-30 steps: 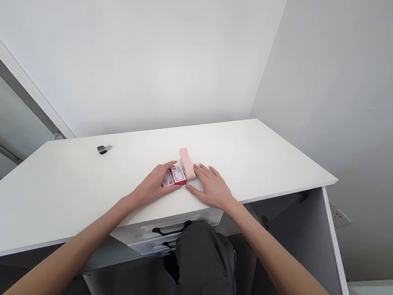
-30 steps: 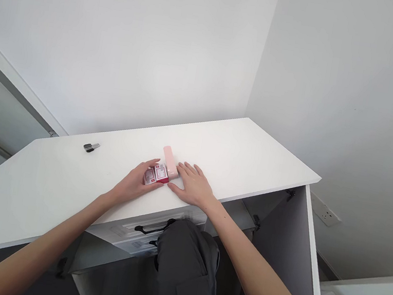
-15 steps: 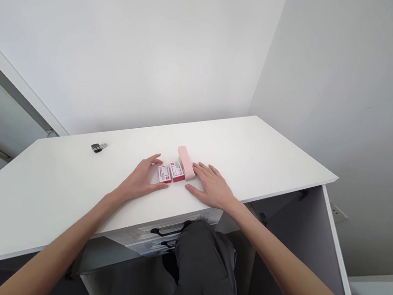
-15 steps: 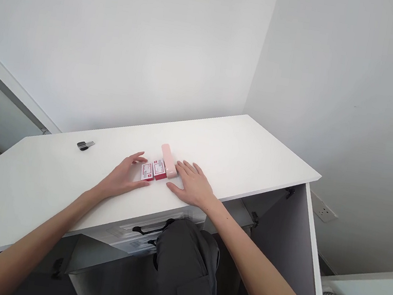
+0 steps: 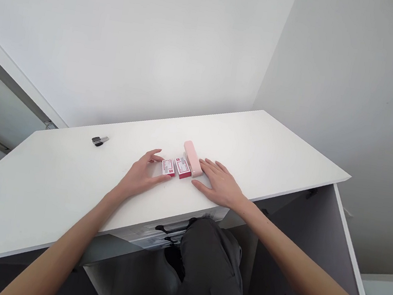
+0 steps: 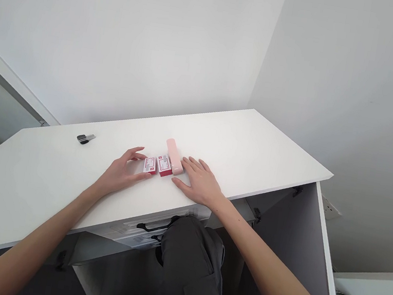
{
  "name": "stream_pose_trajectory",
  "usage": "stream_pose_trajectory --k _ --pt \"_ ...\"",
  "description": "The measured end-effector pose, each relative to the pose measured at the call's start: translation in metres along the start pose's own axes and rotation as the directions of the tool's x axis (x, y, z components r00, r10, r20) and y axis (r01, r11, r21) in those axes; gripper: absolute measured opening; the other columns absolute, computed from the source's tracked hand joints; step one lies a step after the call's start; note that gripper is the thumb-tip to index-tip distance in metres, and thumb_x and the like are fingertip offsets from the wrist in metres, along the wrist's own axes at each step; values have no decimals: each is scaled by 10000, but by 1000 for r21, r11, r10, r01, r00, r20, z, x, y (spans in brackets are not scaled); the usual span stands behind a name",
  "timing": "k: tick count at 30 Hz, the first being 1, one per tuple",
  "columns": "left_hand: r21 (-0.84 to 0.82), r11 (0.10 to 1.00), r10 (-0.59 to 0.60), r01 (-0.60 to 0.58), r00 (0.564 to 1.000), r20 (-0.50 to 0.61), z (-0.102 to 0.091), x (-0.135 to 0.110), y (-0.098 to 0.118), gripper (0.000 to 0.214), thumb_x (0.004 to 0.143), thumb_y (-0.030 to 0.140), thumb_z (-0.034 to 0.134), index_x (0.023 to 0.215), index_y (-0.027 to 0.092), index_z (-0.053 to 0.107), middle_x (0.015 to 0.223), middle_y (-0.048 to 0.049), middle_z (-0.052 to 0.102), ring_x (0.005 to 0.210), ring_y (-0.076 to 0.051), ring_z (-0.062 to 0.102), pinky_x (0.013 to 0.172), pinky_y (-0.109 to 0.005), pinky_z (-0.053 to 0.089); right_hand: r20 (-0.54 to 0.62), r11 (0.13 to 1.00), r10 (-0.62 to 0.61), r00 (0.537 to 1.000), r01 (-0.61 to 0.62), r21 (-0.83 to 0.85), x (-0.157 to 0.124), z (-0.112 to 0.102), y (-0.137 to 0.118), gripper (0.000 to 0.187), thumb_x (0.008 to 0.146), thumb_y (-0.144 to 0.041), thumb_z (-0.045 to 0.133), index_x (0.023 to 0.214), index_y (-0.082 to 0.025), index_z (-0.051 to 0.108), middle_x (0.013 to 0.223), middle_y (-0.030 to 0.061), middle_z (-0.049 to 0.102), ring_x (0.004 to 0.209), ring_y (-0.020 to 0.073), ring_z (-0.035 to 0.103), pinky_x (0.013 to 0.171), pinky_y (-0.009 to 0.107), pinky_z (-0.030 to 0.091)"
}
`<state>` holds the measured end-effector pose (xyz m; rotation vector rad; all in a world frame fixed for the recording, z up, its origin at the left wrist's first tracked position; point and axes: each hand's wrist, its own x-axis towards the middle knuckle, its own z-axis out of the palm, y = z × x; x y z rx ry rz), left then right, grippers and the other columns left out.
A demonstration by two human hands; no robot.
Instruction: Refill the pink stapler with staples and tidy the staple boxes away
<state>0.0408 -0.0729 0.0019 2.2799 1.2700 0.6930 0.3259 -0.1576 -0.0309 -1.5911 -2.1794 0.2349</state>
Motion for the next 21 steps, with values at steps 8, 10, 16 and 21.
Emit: stream_pose_trajectory --k 8,10,16,21 --pt "-56 998 -6 -1 993 -121 5 -2 4 768 837 592 756 1465 289 435 1331 -80 707 1265 -280 651 1076 -474 498 -26 999 32 999 -32 15 0 3 1 715 1103 -555 87 1572 -179 473 1652 72 459 1575 231 349 1317 462 233" --pt "-68 997 22 -33 988 -150 5 -2 6 750 855 586 740 1468 289 428 1335 -80 705 1246 -275 660 1069 -473 504 -45 998 59 997 -58 8 0 6 2 739 1099 -558 77 1575 -155 472 1654 95 451 1577 242 346 1316 466 243" --pt "-86 989 97 -117 974 -203 21 0 24 683 881 545 738 1439 292 437 1357 -70 692 1196 -253 673 1034 -445 518 -107 988 154 982 -155 -6 1 11 4 818 1078 -613 57 1584 -111 458 1688 151 376 1589 295 316 1308 513 257" --pt "13 995 100 -100 973 -210 40 6 39 734 837 534 791 1431 282 440 1315 -76 706 1198 -280 665 1048 -476 486 -111 989 141 984 -145 -26 1 12 4 826 1082 -598 63 1559 -71 484 1660 180 417 1569 310 356 1307 507 259"
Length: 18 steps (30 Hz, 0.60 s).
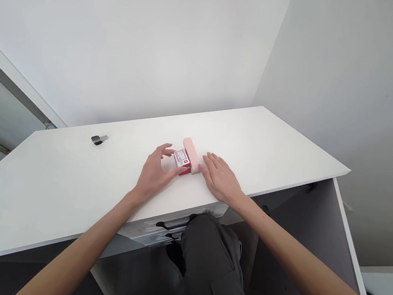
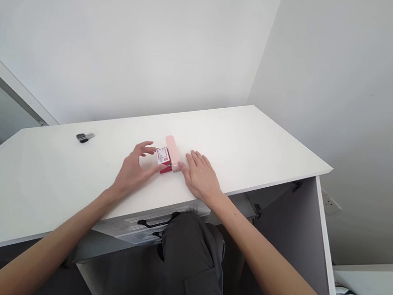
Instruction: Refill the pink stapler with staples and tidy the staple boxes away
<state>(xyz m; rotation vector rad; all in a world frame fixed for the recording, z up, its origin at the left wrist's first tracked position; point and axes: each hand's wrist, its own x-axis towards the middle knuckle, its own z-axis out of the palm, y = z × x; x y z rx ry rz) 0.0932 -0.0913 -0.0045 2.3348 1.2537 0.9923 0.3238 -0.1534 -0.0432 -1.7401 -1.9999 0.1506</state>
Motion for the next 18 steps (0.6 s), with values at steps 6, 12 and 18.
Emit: stream_pose_trajectory --k 6,12,18 --pt "23 1000 -19 19 1000 21 1 -2 2 769 831 557 790 1453 276 435 1312 -81 690 1242 -290 636 1074 -482 472 -18 1000 -8 1000 8 3 1 1 1 786 1087 -582 88 1541 -96 507 1635 170 461 1559 311 374 1300 516 264" --pt "21 999 40 -39 998 -39 -4 -4 -4 680 902 539 714 1458 260 442 1460 -121 578 1316 -295 576 1106 -477 469 -21 1000 -15 1000 14 -10 0 1 1 763 1097 -551 114 1522 -65 522 1626 184 471 1554 310 383 1303 484 266" --pt "293 956 65 0 974 -215 -46 14 -76 491 1021 510 478 1390 188 508 1533 -192 491 1485 -339 388 1252 -548 281 -36 999 -41 999 40 -27 -2 -1 0 728 1109 -515 129 1504 -67 546 1615 188 485 1544 320 400 1287 505 299"
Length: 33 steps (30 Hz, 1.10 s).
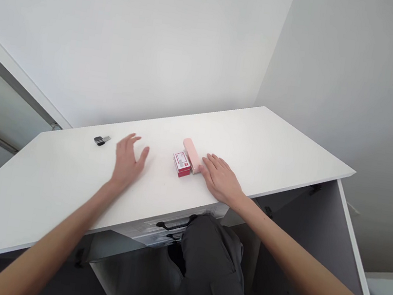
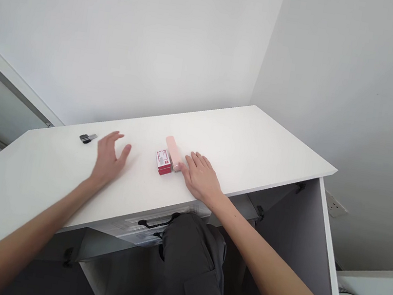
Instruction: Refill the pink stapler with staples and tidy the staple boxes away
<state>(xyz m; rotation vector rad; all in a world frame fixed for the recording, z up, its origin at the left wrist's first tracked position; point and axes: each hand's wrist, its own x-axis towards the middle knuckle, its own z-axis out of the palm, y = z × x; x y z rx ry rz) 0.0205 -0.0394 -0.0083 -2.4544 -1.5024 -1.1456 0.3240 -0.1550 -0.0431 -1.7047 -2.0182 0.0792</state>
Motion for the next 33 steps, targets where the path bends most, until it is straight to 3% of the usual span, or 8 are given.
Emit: stream_pose_trajectory --k 3,6,9,11,13,20,26,33 --pt "215 973 -81 78 997 3 -19 13 -61 604 974 517 517 1434 127 487 1660 -226 331 1566 -400 236 1285 -589 171 -3 1000 -4 1000 4 -6 -1 0 0 726 1112 -507 129 1500 -63 551 1614 188 486 1541 323 405 1286 500 303" --pt "332 895 -323 298 946 23 -37 23 -106 680 966 502 498 1496 80 428 1704 -238 256 1589 -441 161 1270 -641 162 -8 1000 -5 1000 5 -11 -1 1 0 716 1112 -512 133 1497 -83 558 1616 178 486 1540 318 408 1282 505 310" --pt "382 811 -508 442 857 86 -43 30 -125 769 954 506 505 1541 33 356 1617 -281 403 1549 -455 277 1240 -624 258 -17 1000 -10 1000 9 -17 -2 2 0 708 1113 -509 141 1491 -83 561 1614 181 489 1538 320 411 1279 509 315" --pt "411 784 -553 465 824 123 -43 33 -126 792 945 500 509 1552 16 350 1516 -295 520 1487 -449 396 1210 -585 333 -22 1000 -12 1000 12 -24 -2 3 0 703 1115 -505 148 1489 -76 560 1609 185 494 1534 325 417 1278 507 315" --pt "431 786 -545 442 826 147 -43 34 -123 769 945 483 493 1557 32 377 1480 -281 565 1454 -440 449 1191 -559 368 -25 999 -12 1000 11 -31 -2 3 0 697 1116 -501 157 1486 -69 561 1604 188 499 1533 326 417 1279 500 312" --pt "417 867 -386 273 897 214 -35 27 -99 660 968 399 406 1546 85 463 1451 -222 619 1404 -413 515 1165 -530 404 -50 999 -27 998 24 -43 -2 6 -1 627 1119 -467 207 1464 -94 575 1594 192 511 1529 328 425 1262 527 335" --pt "288 950 -207 123 936 283 -3 26 -50 609 971 368 406 1501 85 505 1334 -203 693 1356 -387 548 1105 -509 466 -48 998 -32 998 30 -52 -3 5 -1 612 1122 -453 217 1438 -88 593 1584 198 522 1521 329 438 1258 526 347" --pt "112 994 -48 12 944 326 26 25 5 502 991 299 405 1452 170 555 1350 -133 700 1303 -325 608 1107 -485 477 -44 998 -33 998 30 -59 -2 5 -2 615 1125 -446 202 1413 -87 611 1586 190 522 1525 325 433 1265 507 341"
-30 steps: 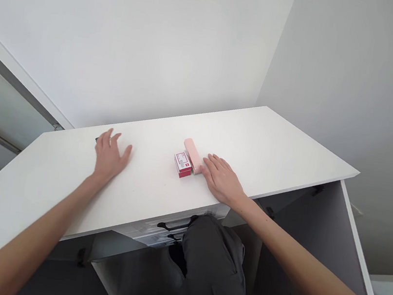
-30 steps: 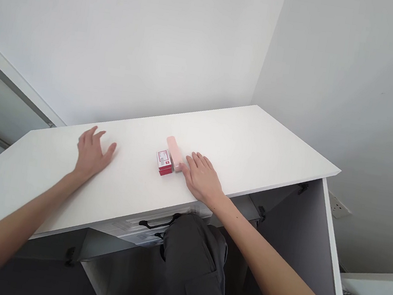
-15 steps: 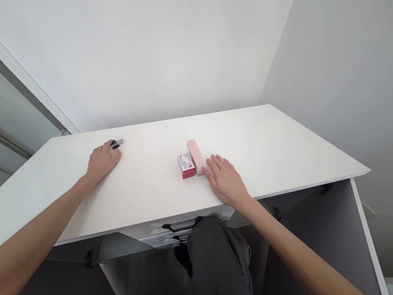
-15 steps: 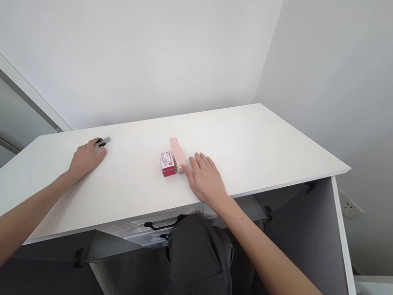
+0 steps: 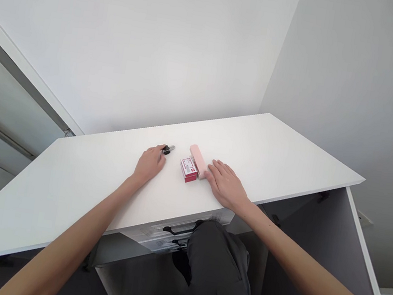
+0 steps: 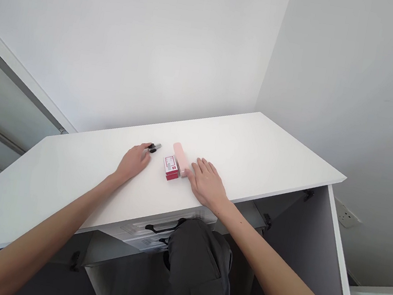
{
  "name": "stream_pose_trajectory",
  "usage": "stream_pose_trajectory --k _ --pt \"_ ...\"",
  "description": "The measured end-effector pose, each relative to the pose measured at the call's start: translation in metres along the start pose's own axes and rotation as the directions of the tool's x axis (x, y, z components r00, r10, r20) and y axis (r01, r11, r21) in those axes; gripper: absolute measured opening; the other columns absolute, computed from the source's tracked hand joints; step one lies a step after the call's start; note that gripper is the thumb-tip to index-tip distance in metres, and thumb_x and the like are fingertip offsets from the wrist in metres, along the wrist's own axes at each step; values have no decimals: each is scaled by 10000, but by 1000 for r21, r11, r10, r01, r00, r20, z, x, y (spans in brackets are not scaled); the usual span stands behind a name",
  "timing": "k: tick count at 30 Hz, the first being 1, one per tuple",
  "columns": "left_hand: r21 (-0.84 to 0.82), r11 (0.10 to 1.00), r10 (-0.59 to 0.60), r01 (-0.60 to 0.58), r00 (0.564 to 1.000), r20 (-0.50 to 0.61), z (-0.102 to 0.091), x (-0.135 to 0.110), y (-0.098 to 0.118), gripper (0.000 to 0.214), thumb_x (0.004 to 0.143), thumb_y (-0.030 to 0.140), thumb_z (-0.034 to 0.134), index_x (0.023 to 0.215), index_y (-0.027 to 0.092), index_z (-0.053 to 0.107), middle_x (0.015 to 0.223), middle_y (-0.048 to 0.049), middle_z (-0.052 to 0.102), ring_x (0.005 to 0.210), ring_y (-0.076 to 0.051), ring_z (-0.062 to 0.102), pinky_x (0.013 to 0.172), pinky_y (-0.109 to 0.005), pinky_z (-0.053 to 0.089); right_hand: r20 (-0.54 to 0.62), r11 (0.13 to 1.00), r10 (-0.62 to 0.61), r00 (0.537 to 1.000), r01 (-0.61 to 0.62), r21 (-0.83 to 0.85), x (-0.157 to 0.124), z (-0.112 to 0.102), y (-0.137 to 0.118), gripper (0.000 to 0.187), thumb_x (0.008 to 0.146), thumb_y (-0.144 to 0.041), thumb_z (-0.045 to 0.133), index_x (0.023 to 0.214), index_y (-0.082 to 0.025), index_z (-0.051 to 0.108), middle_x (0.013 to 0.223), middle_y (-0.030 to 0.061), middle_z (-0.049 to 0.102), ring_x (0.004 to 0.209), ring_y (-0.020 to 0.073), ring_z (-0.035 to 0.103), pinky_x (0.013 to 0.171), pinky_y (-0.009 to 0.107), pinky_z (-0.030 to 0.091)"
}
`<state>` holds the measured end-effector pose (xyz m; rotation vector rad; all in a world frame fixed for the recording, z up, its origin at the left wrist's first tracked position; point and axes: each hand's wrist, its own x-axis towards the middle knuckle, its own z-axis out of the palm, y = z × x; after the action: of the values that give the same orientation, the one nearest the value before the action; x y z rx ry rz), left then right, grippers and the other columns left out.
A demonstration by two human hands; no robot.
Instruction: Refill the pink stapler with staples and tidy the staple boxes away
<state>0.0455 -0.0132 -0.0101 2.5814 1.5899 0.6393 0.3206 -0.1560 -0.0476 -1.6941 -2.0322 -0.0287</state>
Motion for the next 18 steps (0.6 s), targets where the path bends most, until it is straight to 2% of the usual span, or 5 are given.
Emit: stream_pose_trajectory --k 5,12,18 --pt "-111 986 133 -127 990 48 4 -1 17 497 957 192 398 1418 223 581 1341 -78 712 1265 -279 639 1105 -472 494 -5 1000 -4 1000 4 -3 1 1 0 603 1127 -441 210 1419 -94 607 1582 191 526 1526 312 433 1263 502 343" --pt "-213 944 271 -254 961 54 2 -3 24 563 891 124 398 1401 247 602 1355 -48 710 1305 -254 606 1132 -470 475 -19 1000 2 1000 -2 3 2 3 -1 599 1126 -443 226 1430 -96 609 1583 182 527 1523 308 438 1263 510 351" --pt "-248 943 247 -220 965 83 -1 -7 25 626 874 128 401 1476 265 501 1300 -31 739 1252 -277 624 1120 -492 450 10 1000 8 1000 -8 1 3 -2 -4 602 1125 -454 223 1440 -108 602 1593 171 519 1527 300 434 1268 514 350"
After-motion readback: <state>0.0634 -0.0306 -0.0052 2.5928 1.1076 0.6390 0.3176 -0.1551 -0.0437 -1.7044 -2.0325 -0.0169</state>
